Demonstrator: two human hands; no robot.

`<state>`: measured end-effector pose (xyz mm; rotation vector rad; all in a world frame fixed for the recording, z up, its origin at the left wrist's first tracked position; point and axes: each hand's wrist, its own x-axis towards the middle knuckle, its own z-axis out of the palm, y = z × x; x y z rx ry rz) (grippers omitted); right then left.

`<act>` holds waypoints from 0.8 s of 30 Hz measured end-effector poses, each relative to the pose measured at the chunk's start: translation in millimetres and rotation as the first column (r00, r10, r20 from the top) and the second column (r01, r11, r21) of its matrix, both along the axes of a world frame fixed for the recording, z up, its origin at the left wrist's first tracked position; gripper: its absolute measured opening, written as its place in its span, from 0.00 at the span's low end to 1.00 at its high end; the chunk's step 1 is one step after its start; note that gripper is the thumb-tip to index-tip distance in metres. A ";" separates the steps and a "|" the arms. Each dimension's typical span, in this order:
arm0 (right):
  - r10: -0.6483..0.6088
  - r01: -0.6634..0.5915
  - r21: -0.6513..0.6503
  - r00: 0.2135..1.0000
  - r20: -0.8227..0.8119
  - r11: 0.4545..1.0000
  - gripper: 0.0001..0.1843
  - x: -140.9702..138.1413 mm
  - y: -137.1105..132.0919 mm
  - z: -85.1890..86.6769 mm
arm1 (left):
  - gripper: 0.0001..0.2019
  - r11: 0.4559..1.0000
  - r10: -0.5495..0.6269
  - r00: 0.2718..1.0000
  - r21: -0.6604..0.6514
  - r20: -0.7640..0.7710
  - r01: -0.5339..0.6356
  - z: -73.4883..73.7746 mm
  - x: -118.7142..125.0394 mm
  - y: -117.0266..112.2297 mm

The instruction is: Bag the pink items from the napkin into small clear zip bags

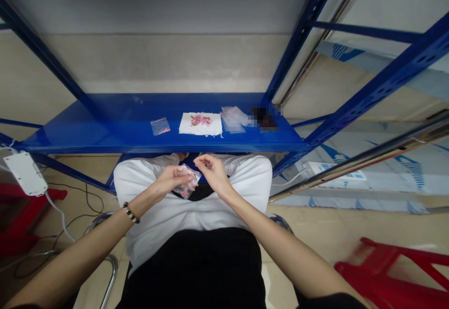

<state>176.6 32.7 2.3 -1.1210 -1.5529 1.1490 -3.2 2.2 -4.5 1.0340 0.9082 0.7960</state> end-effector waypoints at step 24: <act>-0.041 -0.185 -0.521 0.919 -0.392 0.834 0.20 -0.8 -6.9 -6.1 | 0.17 0.805 0.400 0.865 0.567 -0.304 -0.173 5.2 0.8 3.1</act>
